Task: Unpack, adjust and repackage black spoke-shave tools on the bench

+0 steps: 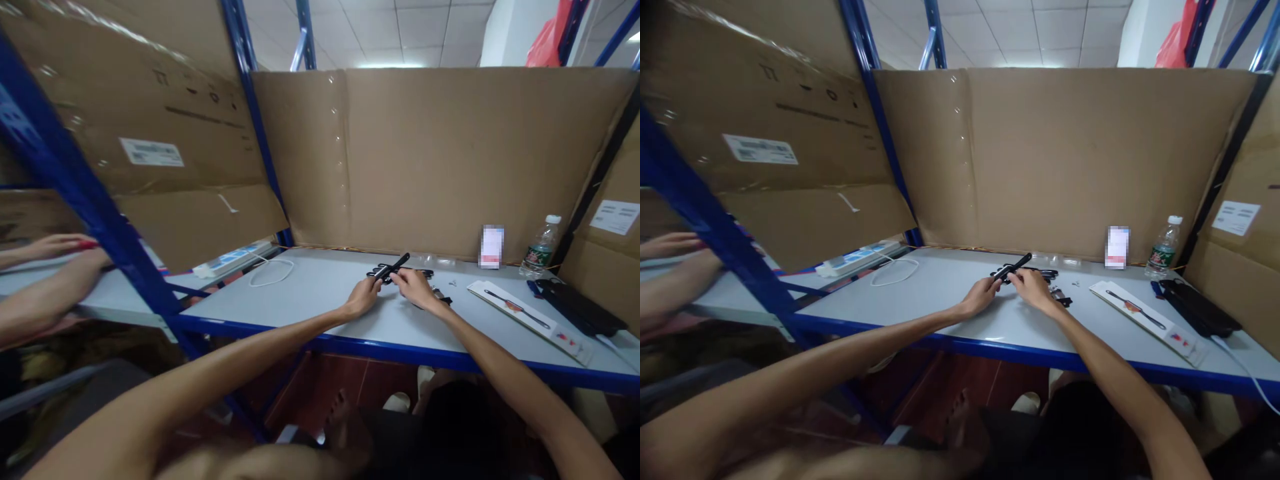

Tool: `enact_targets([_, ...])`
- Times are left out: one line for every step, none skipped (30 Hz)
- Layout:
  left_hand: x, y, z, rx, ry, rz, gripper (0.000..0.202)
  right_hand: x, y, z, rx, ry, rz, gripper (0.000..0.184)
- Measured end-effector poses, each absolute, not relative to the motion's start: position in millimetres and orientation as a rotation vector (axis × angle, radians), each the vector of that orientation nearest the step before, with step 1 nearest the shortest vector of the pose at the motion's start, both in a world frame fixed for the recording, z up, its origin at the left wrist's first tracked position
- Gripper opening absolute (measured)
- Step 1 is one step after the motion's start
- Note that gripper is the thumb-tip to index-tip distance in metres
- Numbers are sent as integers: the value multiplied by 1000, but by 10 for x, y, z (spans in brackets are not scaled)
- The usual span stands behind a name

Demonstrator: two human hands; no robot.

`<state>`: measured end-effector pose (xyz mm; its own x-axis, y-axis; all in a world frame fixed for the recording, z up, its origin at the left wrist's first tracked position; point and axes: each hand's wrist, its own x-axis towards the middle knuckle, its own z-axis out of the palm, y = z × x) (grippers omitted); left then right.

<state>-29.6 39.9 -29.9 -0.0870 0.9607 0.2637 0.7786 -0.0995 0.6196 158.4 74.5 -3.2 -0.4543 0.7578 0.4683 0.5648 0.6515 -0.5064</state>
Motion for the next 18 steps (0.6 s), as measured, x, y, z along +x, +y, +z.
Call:
enact_targets([-202,390,-323,1971,1921,996,34,1555,735,-63,-1058,-2191,345,36])
enact_targets([-127,385,-340,2009,1936,1014,33,1542,737,-90,-1101,-2190,324,36])
enact_targets([-70,384,-350,2033,1944,1023,33,1541,747,-112,-1145,-2183,308,35])
enact_targets([-29,387,-354,2048,1947,1021,33,1546,762,-127,-1183,-2168,299,34])
enact_targets([-1,392,-353,2060,1947,1014,33,1553,778,-136,-1212,-2149,298,34])
enact_targets([16,397,-349,2066,1949,1001,34,1558,790,-139,-1235,-2127,301,34])
enact_targets([26,401,-343,2070,1955,986,34,1559,798,-137,-1251,-2106,307,33])
enact_targets([32,403,-335,2073,1964,969,35,1554,801,-130,-1263,-2086,317,33])
enact_targets([37,401,-327,2073,1978,948,36,1546,799,-121,-1273,-2069,332,32])
enact_targets([42,396,-319,2073,1994,925,36,1534,794,-110,-1282,-2055,351,31])
enact_targets([49,388,-309,2076,2009,900,37,1522,788,-98,-1288,-2043,376,30])
enact_targets([57,377,-299,2080,2025,871,37,1512,782,-88,-1292,-2031,404,28])
enact_targets([68,365,-287,2085,2043,834,38,1503,777,-79,-1295,-2022,435,28])
enact_targets([80,352,-275,2090,2062,790,39,1498,774,-72,-1300,-2014,470,28])
enact_targets([93,339,-261,2096,2079,745,39,1496,773,-66,-1309,-2007,507,29])
enact_targets([106,328,-248,2101,2095,703,40,1496,774,-63,-1323,-1999,545,29])
enact_targets([117,319,-235,2100,2108,669,41,1499,776,-61,-1340,-1994,580,30])
enact_targets([127,313,-225,2096,2118,644,41,1503,779,-60,-1358,-1995,607,30])
